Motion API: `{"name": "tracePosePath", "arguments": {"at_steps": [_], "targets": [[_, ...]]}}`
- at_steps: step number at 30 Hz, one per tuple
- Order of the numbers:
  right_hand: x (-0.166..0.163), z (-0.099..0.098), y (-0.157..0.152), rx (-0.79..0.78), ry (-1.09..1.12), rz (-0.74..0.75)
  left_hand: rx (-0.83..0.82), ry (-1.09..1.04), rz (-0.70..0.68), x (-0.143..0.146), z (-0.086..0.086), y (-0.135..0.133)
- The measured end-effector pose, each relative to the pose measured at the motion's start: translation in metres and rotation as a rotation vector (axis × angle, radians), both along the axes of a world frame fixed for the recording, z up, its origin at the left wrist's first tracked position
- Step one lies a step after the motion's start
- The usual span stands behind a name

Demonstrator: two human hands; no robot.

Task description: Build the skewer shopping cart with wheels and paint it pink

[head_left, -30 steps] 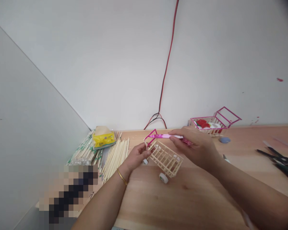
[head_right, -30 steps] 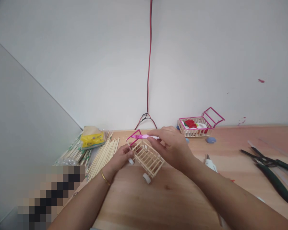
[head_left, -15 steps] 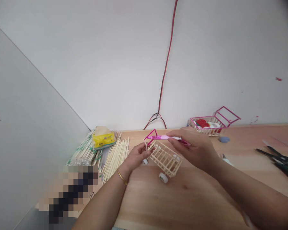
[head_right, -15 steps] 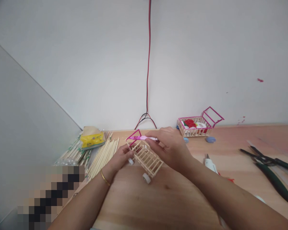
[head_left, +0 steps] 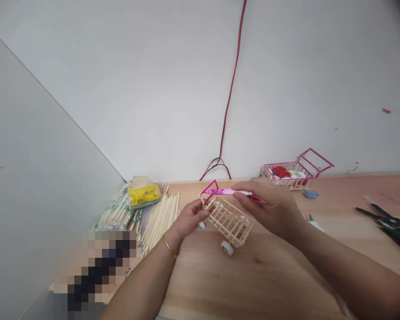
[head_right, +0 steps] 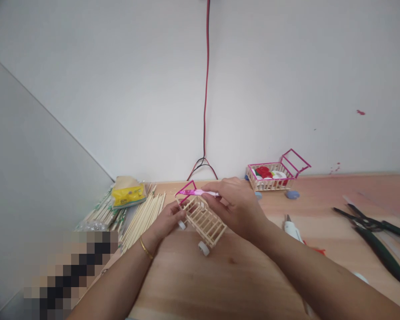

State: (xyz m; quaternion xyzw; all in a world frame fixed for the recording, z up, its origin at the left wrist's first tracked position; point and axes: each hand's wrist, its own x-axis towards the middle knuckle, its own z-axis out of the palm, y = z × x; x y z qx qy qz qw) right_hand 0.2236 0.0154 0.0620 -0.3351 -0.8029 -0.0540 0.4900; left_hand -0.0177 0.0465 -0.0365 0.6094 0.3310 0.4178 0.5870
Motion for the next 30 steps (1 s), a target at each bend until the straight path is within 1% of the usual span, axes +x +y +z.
{"name": "tracePosePath", "arguments": {"at_steps": [4, 9, 14, 20, 25, 30], "targets": [[-0.0018, 0.0013, -0.0019, -0.013, 0.016, 0.005, -0.017, -0.013, 0.0, 0.0002, -0.0009, -0.0001], [-0.0057, -0.0007, -0.004, -0.035, 0.004, 0.086, -0.011, -0.035, -0.025, 0.0008, -0.0012, 0.0005], [-0.0051, -0.0017, -0.0028, -0.024, -0.012, 0.057, -0.006, -0.018, -0.028, 0.0012, 0.0011, -0.0003], [-0.0049, 0.0001, -0.0035, -0.046, 0.005, 0.117, -0.008, -0.017, -0.011, 0.0016, 0.0026, -0.0006], [-0.0022, 0.0012, -0.0027, -0.062, -0.034, 0.115, 0.015, -0.018, -0.026, 0.001, 0.0022, 0.0002], [-0.0023, 0.0027, -0.0023, -0.077, -0.06, 0.136, 0.002, -0.01, -0.006, -0.0002, -0.0009, 0.001]]}}
